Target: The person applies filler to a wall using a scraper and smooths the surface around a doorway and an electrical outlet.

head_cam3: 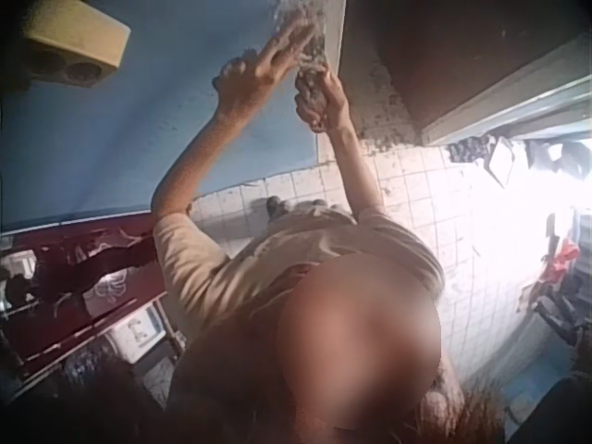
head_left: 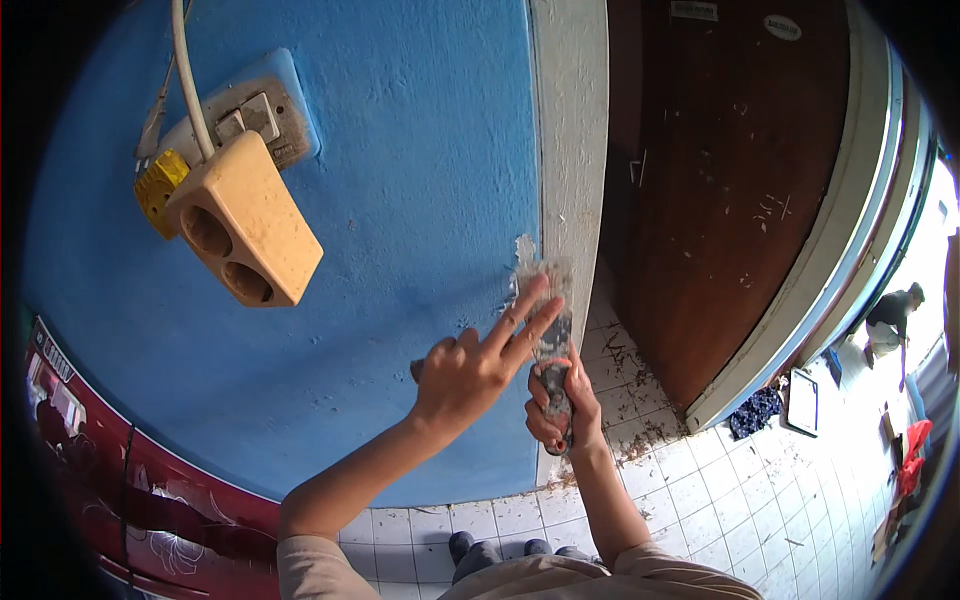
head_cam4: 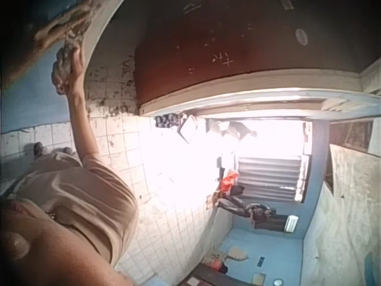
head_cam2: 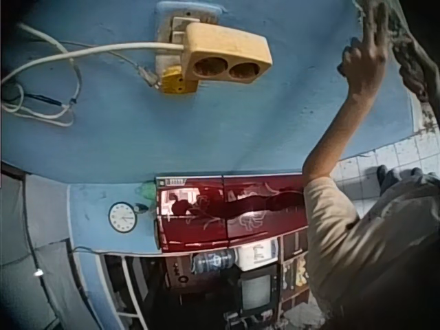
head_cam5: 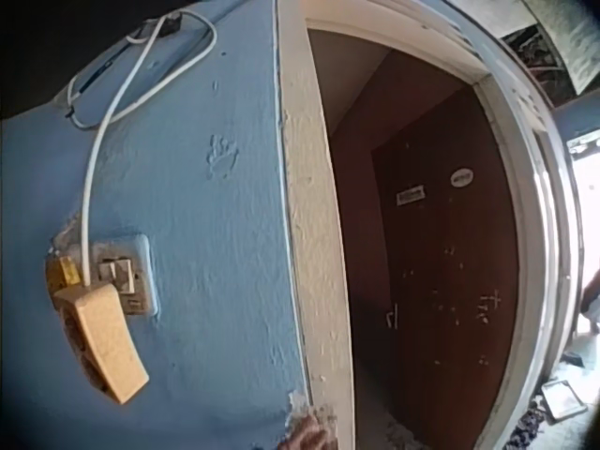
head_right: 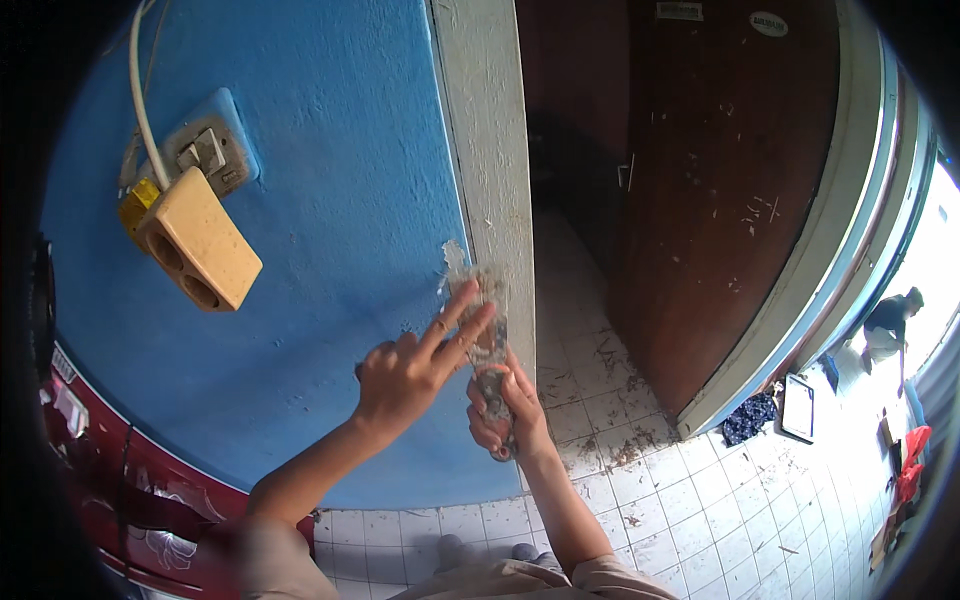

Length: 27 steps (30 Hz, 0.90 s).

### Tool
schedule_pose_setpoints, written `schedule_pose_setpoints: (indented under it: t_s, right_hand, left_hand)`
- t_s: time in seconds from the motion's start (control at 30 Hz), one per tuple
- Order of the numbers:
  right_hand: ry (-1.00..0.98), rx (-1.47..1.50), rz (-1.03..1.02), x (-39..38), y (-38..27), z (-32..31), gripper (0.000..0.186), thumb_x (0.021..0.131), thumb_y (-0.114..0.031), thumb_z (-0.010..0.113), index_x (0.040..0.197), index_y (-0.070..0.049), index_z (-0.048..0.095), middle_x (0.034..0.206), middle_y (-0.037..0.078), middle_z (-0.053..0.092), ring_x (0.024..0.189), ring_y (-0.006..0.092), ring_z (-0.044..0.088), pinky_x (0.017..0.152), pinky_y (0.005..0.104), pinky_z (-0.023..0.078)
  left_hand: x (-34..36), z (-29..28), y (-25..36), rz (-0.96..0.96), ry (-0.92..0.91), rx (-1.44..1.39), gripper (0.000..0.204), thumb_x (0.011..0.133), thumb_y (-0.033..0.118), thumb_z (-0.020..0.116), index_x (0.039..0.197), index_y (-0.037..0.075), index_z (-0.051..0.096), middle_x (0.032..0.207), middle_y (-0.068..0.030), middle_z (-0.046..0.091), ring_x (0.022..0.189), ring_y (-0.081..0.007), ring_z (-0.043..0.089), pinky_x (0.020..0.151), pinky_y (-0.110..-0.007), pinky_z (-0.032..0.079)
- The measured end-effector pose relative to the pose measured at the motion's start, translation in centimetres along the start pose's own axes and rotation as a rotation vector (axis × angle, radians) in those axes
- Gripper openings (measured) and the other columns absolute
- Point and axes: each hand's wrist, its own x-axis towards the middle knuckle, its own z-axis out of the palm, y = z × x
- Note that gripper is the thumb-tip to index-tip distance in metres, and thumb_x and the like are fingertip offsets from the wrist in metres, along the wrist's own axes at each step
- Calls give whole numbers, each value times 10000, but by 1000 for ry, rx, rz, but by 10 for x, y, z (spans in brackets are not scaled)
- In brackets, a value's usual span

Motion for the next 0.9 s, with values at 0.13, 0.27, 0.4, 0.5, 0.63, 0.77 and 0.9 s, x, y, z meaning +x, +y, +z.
schedule_pose_setpoints:
  t_s: [0.13, 0.27, 0.4, 0.5, 0.63, 0.77, 0.9]
  right_hand:
    - [-17, -11, -47, 13, -14, 19, 505, 943, -357, 423, 1368, -156, 239, 742, 95, 440, 372, 129, 403, 300, 217, 306]
    - [51, -48, 22, -2, -14, 19, 524, 939, -351, 434, 1378, -149, 230, 761, 91, 448, 406, 119, 412, 332, 226, 327]
    - [22, 14, 122, -40, -13, -6, 539, 929, -299, 474, 1384, -140, 233, 802, 80, 467, 451, 127, 434, 378, 242, 362]
    - [253, -419, 92, -81, -6, -35, 534, 906, -250, 529, 1370, -127, 295, 842, 85, 507, 482, 128, 473, 411, 243, 389]
    - [371, -878, 277, -148, -20, -52, 483, 886, -210, 561, 1321, -99, 385, 831, 69, 556, 527, 128, 520, 473, 225, 421]
    - [476, -1476, 861, -243, -18, -107, 350, 838, -219, 594, 1161, -94, 543, 741, 54, 630, 561, 150, 592, 508, 317, 474]
    - [788, -2008, 1126, -320, 0, -88, 251, 742, -168, 509, 972, -183, 608, 908, 100, 647, 822, 298, 631, 650, 417, 493]
  left_hand:
    - [21, -18, -13, 12, 55, 82, 668, 759, 35, 527, 1368, 266, 380, 1415, 4, 364, 383, -39, 419, 336, -172, 402]
    - [11, -28, -2, -10, -85, 32, 671, 740, 106, 598, 1360, 259, 392, 1399, -26, 384, 400, -50, 468, 367, -189, 438]
    - [-16, -22, 29, -33, -242, -132, 659, 747, 141, 641, 1351, 255, 406, 1359, -37, 438, 426, -79, 529, 384, -221, 469]
    - [-48, -7, 58, 3, -309, -475, 672, 759, 0, 548, 1370, 225, 378, 1416, -88, 352, 415, -82, 502, 381, -220, 458]
    - [-108, 24, 84, -69, -454, -982, 624, 791, -3, 537, 1355, 222, 393, 1341, -104, 446, 510, -110, 521, 504, -247, 486]
    - [-237, 102, 119, -223, -1023, -1334, 498, 818, 29, 505, 1303, 129, 459, 1258, -149, 515, 852, -163, 555, 732, -312, 469]
    - [-431, 122, 164, -533, -1516, -819, 453, 812, 155, 493, 1261, 217, 497, 1284, -138, 482, 1189, -288, 419, 971, -522, 239]
